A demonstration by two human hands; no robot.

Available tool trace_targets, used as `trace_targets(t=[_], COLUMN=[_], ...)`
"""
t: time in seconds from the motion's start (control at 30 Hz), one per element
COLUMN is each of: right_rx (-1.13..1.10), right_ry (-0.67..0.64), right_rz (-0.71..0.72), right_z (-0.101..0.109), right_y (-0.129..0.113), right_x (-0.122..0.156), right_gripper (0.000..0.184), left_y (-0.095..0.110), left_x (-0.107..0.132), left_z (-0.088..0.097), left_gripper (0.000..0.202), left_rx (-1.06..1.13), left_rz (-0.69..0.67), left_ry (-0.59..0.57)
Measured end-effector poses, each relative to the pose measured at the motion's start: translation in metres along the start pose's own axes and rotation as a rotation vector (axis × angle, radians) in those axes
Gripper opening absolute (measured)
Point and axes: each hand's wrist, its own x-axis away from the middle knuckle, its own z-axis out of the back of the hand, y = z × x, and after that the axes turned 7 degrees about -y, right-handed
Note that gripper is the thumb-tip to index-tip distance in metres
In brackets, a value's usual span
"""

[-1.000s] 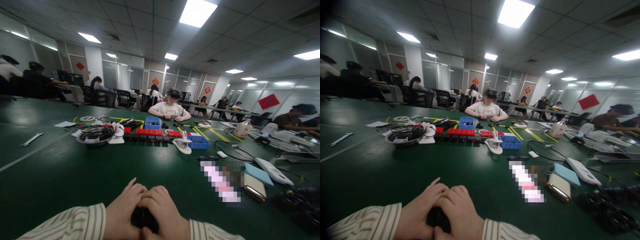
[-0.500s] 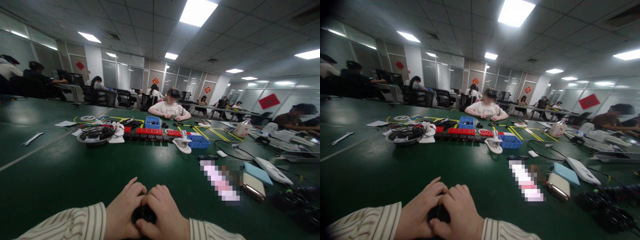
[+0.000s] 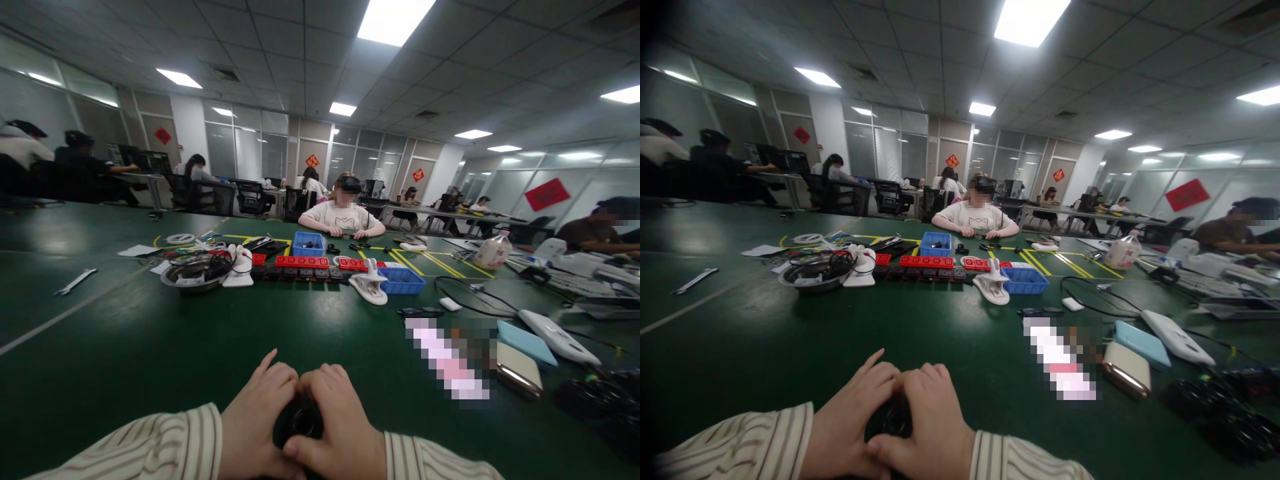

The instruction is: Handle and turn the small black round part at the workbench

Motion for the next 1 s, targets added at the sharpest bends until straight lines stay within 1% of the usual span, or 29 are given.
trace_targets(t=[0.07,0.13,0.2,0.23,0.33,0.4,0.47,0.53,0.63,0.7,0.77,0.87,0.93,1.0], right_rx=[0.036,0.080,0.115,0.122,0.087,0.039,0.018,0.034,0.094,0.137,0.176,0.189,0.140,0.046], right_ry=[-0.039,-0.084,-0.122,-0.137,-0.156,-0.142,-0.109,-0.075,-0.058,-0.092,-0.137,-0.170,-0.136,-0.034], right_rz=[-0.010,0.008,0.044,0.069,0.145,0.155,0.112,0.032,-0.046,-0.041,-0.011,0.088,0.157,0.179], right_z=[-0.004,-0.005,-0.003,-0.001,0.006,0.008,0.008,0.004,-0.003,-0.006,-0.006,-0.003,0.002,0.006], right_y=[0.001,0.001,0.000,-0.001,-0.003,-0.004,-0.004,-0.002,0.002,0.004,0.005,0.006,0.006,0.007], right_x=[0.000,0.000,0.000,0.000,0.000,0.000,0.000,0.000,0.000,0.000,-0.001,-0.002,0.000,0.001], right_gripper=[0.049,0.035,0.024,0.021,0.024,0.030,0.033,0.040,0.047,0.042,0.032,0.023,0.022,0.023], left_y=[0.000,0.001,0.001,0.001,0.000,0.000,0.000,0.001,0.001,0.001,-0.001,-0.004,-0.006,-0.007], left_x=[0.000,0.000,0.000,0.000,0.000,-0.001,-0.001,-0.002,-0.002,-0.002,-0.003,-0.003,-0.002,-0.001], left_z=[-0.001,-0.001,0.001,0.002,0.005,0.007,0.008,0.008,0.007,0.005,0.004,0.002,0.001,0.000], left_gripper=[0.043,0.037,0.036,0.036,0.034,0.037,0.043,0.049,0.050,0.044,0.037,0.035,0.035,0.035], left_rx=[0.000,0.009,0.031,0.046,0.090,0.098,0.097,0.086,0.048,0.025,0.027,0.068,0.103,0.126], left_rz=[0.008,0.010,0.008,0.009,0.009,0.010,0.008,0.009,0.006,0.009,0.020,0.024,0.008,-0.009], left_ry=[0.000,-0.012,-0.033,-0.044,-0.084,-0.104,-0.111,-0.095,-0.070,-0.068,-0.078,-0.096,-0.098,-0.086])
